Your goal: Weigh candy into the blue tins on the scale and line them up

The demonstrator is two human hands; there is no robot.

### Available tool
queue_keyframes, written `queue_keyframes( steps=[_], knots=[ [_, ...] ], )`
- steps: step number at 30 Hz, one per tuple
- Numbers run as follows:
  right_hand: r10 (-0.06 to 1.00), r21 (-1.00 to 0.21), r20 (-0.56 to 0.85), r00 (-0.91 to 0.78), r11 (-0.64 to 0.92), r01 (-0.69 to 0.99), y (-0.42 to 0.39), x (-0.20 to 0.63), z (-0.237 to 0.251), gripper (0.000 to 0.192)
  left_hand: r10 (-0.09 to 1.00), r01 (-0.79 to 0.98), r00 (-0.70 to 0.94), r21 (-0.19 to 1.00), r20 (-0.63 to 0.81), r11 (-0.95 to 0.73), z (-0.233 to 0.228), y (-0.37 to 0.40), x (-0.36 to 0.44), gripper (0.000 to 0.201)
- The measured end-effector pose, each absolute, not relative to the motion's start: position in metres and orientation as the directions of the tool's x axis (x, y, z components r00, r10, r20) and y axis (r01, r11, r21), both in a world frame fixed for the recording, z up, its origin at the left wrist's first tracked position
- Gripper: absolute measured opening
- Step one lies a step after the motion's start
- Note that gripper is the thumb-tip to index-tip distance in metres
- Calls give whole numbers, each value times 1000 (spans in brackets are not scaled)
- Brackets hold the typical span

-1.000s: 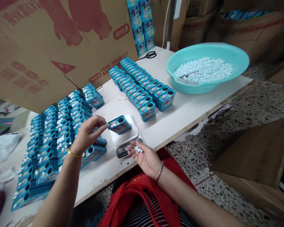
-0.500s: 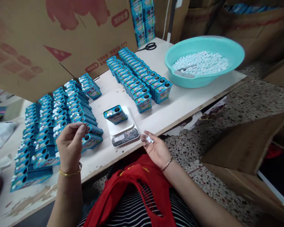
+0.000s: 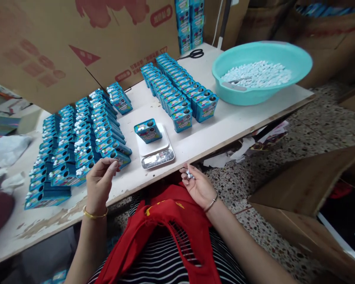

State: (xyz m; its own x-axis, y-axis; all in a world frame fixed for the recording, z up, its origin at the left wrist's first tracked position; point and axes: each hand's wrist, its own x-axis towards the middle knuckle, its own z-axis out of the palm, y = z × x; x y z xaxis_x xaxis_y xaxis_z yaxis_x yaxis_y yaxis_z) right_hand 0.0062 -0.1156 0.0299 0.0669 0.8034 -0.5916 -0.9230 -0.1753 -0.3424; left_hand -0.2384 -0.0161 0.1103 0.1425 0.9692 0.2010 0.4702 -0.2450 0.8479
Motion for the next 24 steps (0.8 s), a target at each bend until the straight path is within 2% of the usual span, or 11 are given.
queue_keyframes(
  steps=[3,5,7,9,11,13,17,24],
  knots=[
    [788,-350,-611,75,-184,-919,-113,4,31,8,959,495,202,824,199,-276,107,-8,-237,20],
    [778,-347,-623,80,-184,-920,-109,2,31,8,932,544,272,761,239,-354,107,3,-233,19],
    [768,-343,-636,83,-184,-921,-104,0,32,9,874,608,362,628,324,-485,109,16,-225,22],
    [758,-332,-647,77,-189,-924,-98,-1,31,11,790,658,460,443,405,-609,112,29,-214,30],
    [752,-316,-655,66,-194,-929,-93,-2,31,12,725,690,534,273,434,-671,112,40,-204,39],
    [755,-304,-653,53,-198,-932,-87,-2,30,12,709,716,568,175,419,-676,110,48,-196,44],
    [766,-297,-641,49,-188,-936,-79,-1,31,10,724,744,586,113,363,-659,103,58,-179,47],
    [765,-268,-642,42,-174,-948,-73,4,31,13,688,701,645,103,333,-706,106,75,-154,46]
  ],
)
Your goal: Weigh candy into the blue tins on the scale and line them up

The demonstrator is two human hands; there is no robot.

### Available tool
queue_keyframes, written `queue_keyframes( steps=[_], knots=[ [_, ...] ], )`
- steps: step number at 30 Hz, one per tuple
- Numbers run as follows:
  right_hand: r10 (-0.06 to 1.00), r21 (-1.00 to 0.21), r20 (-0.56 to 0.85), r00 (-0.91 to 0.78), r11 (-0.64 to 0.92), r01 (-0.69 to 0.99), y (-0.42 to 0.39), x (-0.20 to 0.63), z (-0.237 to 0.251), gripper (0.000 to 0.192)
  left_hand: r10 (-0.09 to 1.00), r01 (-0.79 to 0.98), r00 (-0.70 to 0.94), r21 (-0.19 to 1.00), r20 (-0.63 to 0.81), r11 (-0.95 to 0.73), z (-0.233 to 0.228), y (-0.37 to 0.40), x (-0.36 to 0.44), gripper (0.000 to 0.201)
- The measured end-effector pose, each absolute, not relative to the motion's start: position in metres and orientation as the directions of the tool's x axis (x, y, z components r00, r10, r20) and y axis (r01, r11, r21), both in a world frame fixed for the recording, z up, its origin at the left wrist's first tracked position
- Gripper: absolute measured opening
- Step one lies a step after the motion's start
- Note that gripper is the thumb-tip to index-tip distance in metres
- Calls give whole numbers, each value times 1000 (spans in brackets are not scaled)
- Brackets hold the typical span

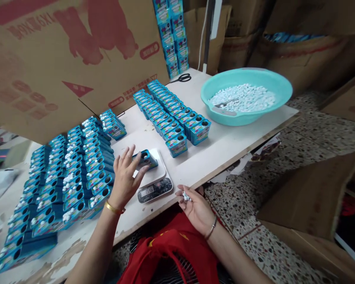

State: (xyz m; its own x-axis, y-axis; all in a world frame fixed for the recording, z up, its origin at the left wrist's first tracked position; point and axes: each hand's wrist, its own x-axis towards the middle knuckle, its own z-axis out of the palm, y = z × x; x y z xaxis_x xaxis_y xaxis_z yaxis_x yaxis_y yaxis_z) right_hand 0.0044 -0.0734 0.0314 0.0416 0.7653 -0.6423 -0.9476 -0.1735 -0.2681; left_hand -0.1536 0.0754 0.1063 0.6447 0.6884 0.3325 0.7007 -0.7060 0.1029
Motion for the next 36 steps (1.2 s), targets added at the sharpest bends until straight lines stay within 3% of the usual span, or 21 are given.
queue_keyframes(
  steps=[4,9,14,20,25,27,30,31,33,36],
  knots=[
    [758,-267,-649,66,-146,-952,-72,9,28,14,695,710,649,82,310,-700,110,88,-155,52],
    [760,-233,-647,60,-122,-965,-66,13,27,16,647,615,700,205,301,-761,125,83,-134,31],
    [772,-241,-629,95,-77,-968,-59,17,27,17,557,474,766,302,322,-827,122,72,-71,35],
    [774,-234,-626,101,-62,-970,-64,24,29,15,576,549,760,179,301,-817,84,82,-26,34],
    [738,-275,-666,110,-106,-956,-67,32,24,27,629,606,702,185,335,-774,96,137,-55,49],
    [735,-290,-670,105,-129,-948,-63,34,21,28,737,746,581,137,346,-652,110,183,-81,49],
    [729,-276,-679,82,-151,-949,-55,32,18,30,914,952,302,-127,271,-277,126,254,-124,45],
    [721,-263,-689,71,-158,-952,-53,31,17,31,934,963,254,-153,251,-220,128,274,-137,43],
    [699,-235,-713,49,-173,-956,-49,28,15,34,957,964,214,-200,198,-175,127,303,-157,37],
    [692,-236,-720,54,-171,-957,-46,26,13,34,954,941,272,-240,125,-237,123,321,-171,25]
  ],
)
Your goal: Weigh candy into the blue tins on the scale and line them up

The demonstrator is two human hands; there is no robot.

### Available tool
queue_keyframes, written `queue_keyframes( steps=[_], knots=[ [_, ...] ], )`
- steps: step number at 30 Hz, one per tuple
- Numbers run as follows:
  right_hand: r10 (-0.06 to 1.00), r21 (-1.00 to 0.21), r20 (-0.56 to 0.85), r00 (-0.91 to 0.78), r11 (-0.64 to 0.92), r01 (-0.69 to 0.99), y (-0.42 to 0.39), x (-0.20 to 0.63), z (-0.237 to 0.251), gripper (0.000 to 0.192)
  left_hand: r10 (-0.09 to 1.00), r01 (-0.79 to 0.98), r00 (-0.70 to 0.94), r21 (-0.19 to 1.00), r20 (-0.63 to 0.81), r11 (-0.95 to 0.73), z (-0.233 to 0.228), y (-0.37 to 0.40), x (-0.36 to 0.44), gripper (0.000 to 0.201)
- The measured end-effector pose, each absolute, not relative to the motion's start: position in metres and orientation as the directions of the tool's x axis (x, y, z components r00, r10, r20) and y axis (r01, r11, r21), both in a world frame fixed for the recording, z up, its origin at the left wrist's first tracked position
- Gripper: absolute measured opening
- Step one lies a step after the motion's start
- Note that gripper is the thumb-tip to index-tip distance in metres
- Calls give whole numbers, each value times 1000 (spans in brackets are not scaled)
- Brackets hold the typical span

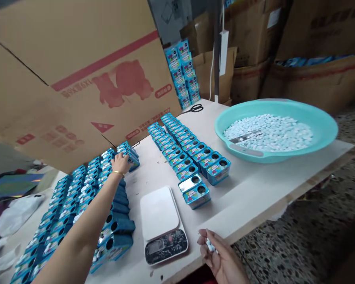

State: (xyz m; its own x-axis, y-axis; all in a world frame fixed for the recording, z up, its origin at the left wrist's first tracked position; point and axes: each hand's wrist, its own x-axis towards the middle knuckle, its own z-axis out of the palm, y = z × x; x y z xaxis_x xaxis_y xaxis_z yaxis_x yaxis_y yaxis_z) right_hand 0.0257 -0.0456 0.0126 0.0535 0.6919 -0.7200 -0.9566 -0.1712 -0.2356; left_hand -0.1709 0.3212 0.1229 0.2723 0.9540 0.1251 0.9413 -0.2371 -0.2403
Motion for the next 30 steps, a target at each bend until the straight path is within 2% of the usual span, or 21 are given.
queue_keyframes(
  steps=[3,8,11,15,17,19,22,25,28,30],
  knots=[
    [704,-269,-706,80,-161,-950,-45,25,13,30,926,898,372,-276,63,-343,127,316,-171,17],
    [721,-322,-685,106,-170,-931,-42,26,19,27,862,822,505,-275,-53,-498,161,252,-157,25],
    [743,-335,-662,100,-174,-926,-41,26,19,26,746,688,655,-316,-117,-653,181,190,-140,27],
    [771,-315,-633,73,-170,-934,-46,24,19,19,613,565,746,-240,-259,-789,179,130,-119,23],
    [773,-301,-630,70,-160,-940,-51,22,21,13,580,537,756,-220,-302,-814,171,120,-113,20],
    [768,-277,-638,62,-154,-949,-57,21,25,11,578,536,754,-214,-312,-816,167,117,-112,19],
    [753,-199,-658,0,-174,-964,-64,19,34,17,585,553,791,-199,-180,-809,168,106,-112,16],
    [750,-94,-656,-85,-193,-977,-67,16,43,26,530,526,845,-68,-68,-848,163,73,-111,17],
    [784,-16,-612,-104,-143,-990,-69,11,47,31,422,436,899,155,-119,-886,135,27,-106,12],
    [798,14,-596,-90,-102,-995,-70,8,47,31,410,424,906,230,-109,-876,109,3,-103,13]
  ],
)
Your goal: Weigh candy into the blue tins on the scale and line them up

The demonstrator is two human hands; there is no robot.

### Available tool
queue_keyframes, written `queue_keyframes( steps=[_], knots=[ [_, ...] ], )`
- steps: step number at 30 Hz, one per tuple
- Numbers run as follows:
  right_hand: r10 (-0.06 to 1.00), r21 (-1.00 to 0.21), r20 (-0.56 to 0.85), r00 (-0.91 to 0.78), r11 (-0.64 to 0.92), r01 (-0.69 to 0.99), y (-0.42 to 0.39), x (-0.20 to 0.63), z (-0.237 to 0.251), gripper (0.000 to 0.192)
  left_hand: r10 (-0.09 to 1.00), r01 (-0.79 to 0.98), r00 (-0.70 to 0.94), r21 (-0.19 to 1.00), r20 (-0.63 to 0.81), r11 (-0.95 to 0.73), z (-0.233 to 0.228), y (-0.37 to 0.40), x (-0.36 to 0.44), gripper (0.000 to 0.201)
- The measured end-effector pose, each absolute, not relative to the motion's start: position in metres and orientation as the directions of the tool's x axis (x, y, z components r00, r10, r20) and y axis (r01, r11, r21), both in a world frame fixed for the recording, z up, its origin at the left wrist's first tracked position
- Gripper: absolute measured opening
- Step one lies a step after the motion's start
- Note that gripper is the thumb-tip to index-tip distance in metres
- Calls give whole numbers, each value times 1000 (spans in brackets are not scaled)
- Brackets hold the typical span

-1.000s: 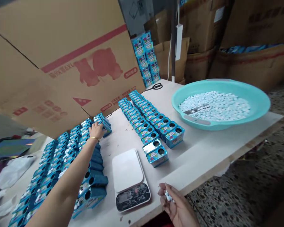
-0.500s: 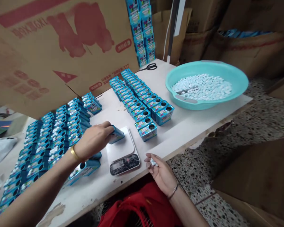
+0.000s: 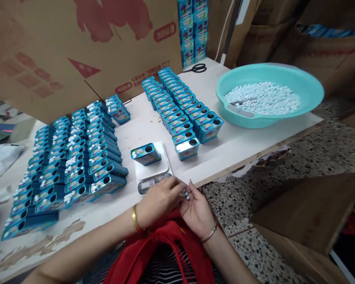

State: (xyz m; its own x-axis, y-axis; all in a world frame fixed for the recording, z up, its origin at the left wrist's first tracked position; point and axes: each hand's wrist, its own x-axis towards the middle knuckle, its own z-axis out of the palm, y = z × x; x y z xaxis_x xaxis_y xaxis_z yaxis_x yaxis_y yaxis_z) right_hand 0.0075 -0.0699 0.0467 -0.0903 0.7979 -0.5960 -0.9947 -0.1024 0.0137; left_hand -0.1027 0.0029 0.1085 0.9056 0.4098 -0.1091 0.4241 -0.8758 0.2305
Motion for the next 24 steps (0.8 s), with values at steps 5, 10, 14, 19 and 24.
queue_keyframes(
  steps=[5,10,14,19,24],
  knots=[
    [788,36,-603,-125,-130,-991,-75,4,37,29,482,471,875,295,-41,-831,65,-21,-102,10],
    [776,21,-608,-166,-194,-981,-76,4,30,26,495,476,869,297,-12,-828,61,-20,-105,8],
    [733,22,-667,-138,-166,-986,-71,1,34,29,521,490,853,376,-21,-786,60,-15,-108,9],
    [743,-11,-658,-126,-177,-984,-63,-4,37,31,548,494,836,467,-25,-733,59,-8,-114,11],
    [781,-33,-607,-145,-206,-978,-56,-6,42,24,564,474,826,536,6,-699,63,1,-120,15]
  ],
)
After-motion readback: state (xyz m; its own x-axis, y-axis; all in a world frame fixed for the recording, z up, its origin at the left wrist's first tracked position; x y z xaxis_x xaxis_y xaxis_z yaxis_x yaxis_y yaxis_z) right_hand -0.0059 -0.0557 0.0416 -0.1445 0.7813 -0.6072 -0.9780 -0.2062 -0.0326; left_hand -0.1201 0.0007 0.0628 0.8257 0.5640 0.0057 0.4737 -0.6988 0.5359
